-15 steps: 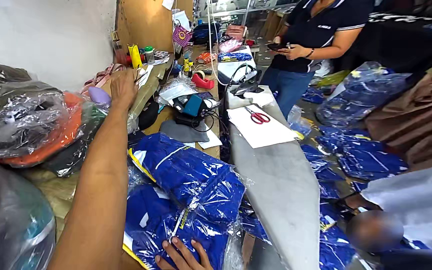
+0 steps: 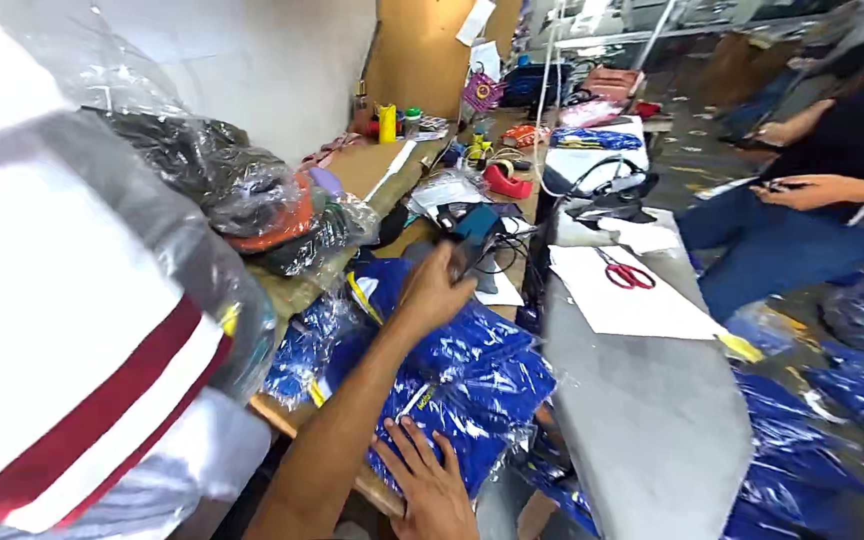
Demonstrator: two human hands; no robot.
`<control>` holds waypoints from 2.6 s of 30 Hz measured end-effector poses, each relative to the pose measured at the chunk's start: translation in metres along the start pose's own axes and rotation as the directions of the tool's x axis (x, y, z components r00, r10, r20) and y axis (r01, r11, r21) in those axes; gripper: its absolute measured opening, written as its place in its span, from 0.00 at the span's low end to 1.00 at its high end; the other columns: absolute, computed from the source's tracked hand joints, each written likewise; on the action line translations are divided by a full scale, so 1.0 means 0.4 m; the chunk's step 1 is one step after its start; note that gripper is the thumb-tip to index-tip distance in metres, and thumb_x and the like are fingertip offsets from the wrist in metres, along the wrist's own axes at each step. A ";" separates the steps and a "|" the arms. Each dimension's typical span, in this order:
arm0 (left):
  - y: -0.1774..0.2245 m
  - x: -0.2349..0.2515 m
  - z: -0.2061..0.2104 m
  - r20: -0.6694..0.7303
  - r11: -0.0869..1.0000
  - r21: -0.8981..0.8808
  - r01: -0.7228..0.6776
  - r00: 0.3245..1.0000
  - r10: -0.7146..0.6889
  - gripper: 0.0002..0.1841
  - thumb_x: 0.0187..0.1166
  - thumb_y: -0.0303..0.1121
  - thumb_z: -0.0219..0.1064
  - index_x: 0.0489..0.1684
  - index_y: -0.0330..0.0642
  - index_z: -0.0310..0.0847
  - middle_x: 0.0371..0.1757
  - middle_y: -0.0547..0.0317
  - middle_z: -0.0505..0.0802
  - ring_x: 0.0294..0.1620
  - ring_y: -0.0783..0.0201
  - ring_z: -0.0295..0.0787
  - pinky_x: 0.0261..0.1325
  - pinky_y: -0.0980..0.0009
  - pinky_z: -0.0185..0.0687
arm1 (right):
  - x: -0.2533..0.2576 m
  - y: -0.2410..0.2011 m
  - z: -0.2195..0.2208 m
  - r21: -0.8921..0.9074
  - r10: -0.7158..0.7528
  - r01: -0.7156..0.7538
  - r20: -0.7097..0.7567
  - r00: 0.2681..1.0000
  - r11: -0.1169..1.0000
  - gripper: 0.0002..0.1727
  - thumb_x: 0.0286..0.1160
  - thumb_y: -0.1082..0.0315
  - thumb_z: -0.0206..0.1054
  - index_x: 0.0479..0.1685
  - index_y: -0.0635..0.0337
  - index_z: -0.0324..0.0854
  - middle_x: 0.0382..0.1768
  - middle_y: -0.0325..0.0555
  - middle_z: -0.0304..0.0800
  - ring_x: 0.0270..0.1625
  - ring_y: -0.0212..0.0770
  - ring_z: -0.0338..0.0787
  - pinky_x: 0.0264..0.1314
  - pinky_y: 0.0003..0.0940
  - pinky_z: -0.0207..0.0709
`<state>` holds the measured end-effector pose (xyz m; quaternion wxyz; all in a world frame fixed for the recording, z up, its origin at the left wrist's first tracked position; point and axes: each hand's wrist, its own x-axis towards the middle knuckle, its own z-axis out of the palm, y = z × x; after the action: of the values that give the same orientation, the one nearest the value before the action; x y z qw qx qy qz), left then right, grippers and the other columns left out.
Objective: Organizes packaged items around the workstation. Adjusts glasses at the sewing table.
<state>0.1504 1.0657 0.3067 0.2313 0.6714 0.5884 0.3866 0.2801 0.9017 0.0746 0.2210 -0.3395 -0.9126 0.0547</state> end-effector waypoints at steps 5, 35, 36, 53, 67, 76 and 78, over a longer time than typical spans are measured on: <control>-0.223 -0.428 -0.047 0.012 0.889 -0.204 0.410 0.909 -0.416 0.22 0.81 0.33 0.69 0.67 0.28 0.76 0.59 0.41 0.90 0.51 0.55 0.91 0.53 0.57 0.90 | -0.010 0.003 0.009 -0.003 -0.022 0.022 -0.015 1.000 1.000 0.59 0.34 0.38 0.84 0.87 0.26 0.67 0.89 0.34 0.65 0.93 0.49 0.58 0.87 0.71 0.48; -0.421 -0.609 0.024 -0.201 0.701 0.166 0.694 0.719 -0.665 0.37 0.70 0.33 0.79 0.82 0.34 0.70 0.65 0.31 0.88 0.67 0.34 0.85 0.71 0.35 0.75 | 0.423 0.088 -0.270 0.412 0.618 -0.520 -0.150 0.772 0.749 0.24 0.63 0.58 0.76 0.61 0.57 0.89 0.77 0.68 0.73 0.80 0.66 0.72 0.80 0.57 0.69; -0.428 -0.609 0.022 -0.208 0.711 0.156 0.686 0.726 -0.655 0.37 0.70 0.32 0.79 0.81 0.33 0.70 0.64 0.31 0.89 0.66 0.34 0.86 0.70 0.35 0.76 | 0.463 0.028 -0.251 0.420 0.524 -0.406 -0.215 0.824 0.811 0.20 0.63 0.62 0.75 0.56 0.57 0.91 0.74 0.65 0.78 0.77 0.66 0.75 0.77 0.57 0.72; -0.433 -0.609 0.027 -0.231 0.705 0.151 0.693 0.718 -0.656 0.37 0.70 0.31 0.79 0.82 0.34 0.69 0.65 0.33 0.88 0.68 0.36 0.85 0.72 0.36 0.74 | 0.541 0.243 -0.214 0.722 0.624 -0.277 -0.266 0.735 0.634 0.25 0.62 0.60 0.77 0.56 0.67 0.84 0.57 0.62 0.82 0.58 0.57 0.85 0.59 0.56 0.81; -0.458 -0.621 0.031 -0.234 0.759 0.116 0.640 0.761 -0.605 0.37 0.67 0.25 0.78 0.80 0.30 0.70 0.66 0.35 0.88 0.68 0.42 0.85 0.74 0.43 0.76 | 0.615 -0.026 -0.044 0.582 -0.251 0.339 -0.230 0.940 0.739 0.08 0.60 0.76 0.68 0.35 0.72 0.86 0.44 0.63 0.85 0.52 0.58 0.87 0.58 0.49 0.80; -0.465 -0.622 0.030 -0.241 0.760 0.090 0.644 0.754 -0.611 0.36 0.67 0.26 0.79 0.80 0.32 0.71 0.68 0.36 0.88 0.71 0.43 0.84 0.76 0.42 0.75 | 0.579 0.092 -0.114 0.757 0.102 0.284 -0.418 0.903 0.589 0.08 0.59 0.73 0.71 0.28 0.73 0.84 0.34 0.57 0.86 0.40 0.46 0.86 0.46 0.41 0.80; -0.461 -0.622 0.033 -0.246 0.744 0.099 0.661 0.740 -0.625 0.37 0.67 0.26 0.79 0.81 0.33 0.71 0.68 0.36 0.88 0.71 0.41 0.84 0.75 0.39 0.74 | 0.543 0.182 -0.133 0.816 0.337 0.171 -0.406 0.849 0.552 0.09 0.62 0.73 0.72 0.33 0.74 0.83 0.37 0.55 0.86 0.42 0.44 0.86 0.47 0.41 0.82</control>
<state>0.0459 0.8632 0.0964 0.2300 0.4022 0.8367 0.2921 0.2009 1.0943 0.1836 0.5887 -0.2406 -0.6631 0.3948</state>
